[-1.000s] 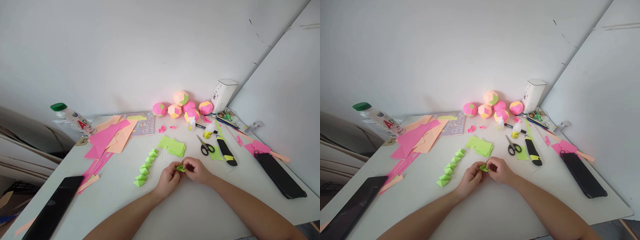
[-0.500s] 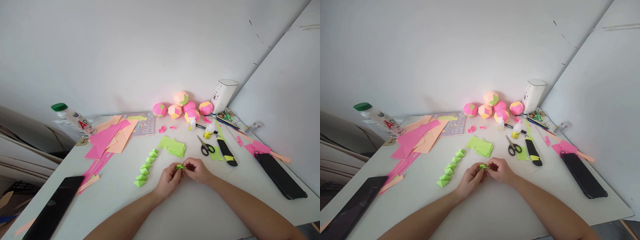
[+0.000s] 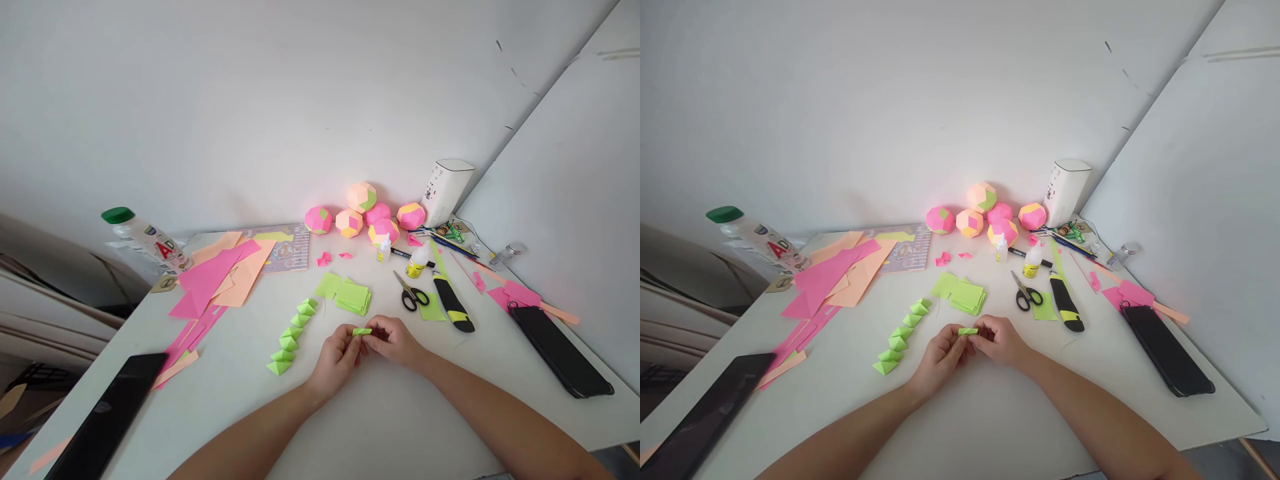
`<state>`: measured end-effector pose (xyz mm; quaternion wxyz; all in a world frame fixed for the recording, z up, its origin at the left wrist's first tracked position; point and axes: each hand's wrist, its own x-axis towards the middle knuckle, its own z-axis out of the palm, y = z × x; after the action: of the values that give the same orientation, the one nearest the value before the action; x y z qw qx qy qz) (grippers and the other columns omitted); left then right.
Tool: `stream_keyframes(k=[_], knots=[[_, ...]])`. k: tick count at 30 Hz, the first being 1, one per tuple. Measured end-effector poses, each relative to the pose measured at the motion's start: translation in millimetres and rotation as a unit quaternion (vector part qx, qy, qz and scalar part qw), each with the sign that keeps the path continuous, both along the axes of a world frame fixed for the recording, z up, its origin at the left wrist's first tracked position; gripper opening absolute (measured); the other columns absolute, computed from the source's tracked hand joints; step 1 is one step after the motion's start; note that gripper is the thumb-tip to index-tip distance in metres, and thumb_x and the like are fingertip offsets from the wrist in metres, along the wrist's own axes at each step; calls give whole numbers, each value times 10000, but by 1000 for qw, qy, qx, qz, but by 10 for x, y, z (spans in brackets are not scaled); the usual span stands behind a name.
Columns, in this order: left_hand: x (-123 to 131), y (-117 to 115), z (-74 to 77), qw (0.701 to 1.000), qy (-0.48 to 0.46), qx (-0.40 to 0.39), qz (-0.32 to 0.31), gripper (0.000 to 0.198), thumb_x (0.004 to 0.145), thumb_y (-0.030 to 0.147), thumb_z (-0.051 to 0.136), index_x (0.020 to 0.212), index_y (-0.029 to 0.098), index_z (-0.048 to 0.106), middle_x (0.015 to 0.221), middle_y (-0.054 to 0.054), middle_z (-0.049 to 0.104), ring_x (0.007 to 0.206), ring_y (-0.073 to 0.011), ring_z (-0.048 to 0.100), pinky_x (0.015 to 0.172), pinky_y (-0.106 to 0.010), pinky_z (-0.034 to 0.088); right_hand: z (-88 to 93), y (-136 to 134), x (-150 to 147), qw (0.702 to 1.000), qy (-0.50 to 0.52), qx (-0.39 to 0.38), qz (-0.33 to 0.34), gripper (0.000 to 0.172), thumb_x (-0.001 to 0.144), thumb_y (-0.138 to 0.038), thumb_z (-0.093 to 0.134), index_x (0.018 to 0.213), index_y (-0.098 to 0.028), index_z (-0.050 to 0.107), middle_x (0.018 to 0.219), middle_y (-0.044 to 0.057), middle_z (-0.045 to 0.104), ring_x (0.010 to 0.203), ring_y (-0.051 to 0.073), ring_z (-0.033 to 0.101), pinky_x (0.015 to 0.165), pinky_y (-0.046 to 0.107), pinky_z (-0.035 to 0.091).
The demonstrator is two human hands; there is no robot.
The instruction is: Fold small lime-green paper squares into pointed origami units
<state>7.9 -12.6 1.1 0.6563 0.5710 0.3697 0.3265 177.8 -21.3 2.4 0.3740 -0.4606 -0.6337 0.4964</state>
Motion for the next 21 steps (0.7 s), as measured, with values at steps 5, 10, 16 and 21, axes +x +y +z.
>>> stream_keyframes(k=[5, 10, 16, 21], knots=[[14, -4, 19, 1000, -6, -8, 20, 237, 857, 411, 488, 845, 175, 464, 703, 9, 570, 555, -86, 477, 521, -209, 377, -13, 8, 11, 1000, 1, 2, -7, 140, 836, -282, 552, 771, -160, 528, 660, 10, 601, 529, 100, 481, 493, 213, 375], [11, -13, 22, 999, 2, -2, 36, 245, 845, 409, 508, 802, 173, 459, 699, 7, 577, 553, -86, 488, 517, -209, 386, -37, 16, 22, 1000, 1, -2, -15, 145, 826, -283, 561, 763, -157, 527, 633, -2, 563, 515, 95, 458, 481, 208, 363], [4, -3, 1, 999, 3, -10, 30, 261, 835, 422, 516, 778, 177, 444, 658, 10, 579, 528, -87, 482, 497, -207, 370, 35, 11, 3, 1000, 3, -5, 6, 127, 831, -274, 552, 805, -150, 564, 649, 9, 597, 530, 95, 455, 486, 204, 357], [6, 6, 1, 1000, -2, -13, 16, 279, 827, 440, 516, 767, 178, 440, 636, 15, 570, 530, -90, 471, 509, -211, 369, 70, -13, -13, 1000, -15, -6, 13, 122, 819, -235, 529, 761, -141, 581, 651, 19, 607, 539, 96, 452, 482, 201, 347]])
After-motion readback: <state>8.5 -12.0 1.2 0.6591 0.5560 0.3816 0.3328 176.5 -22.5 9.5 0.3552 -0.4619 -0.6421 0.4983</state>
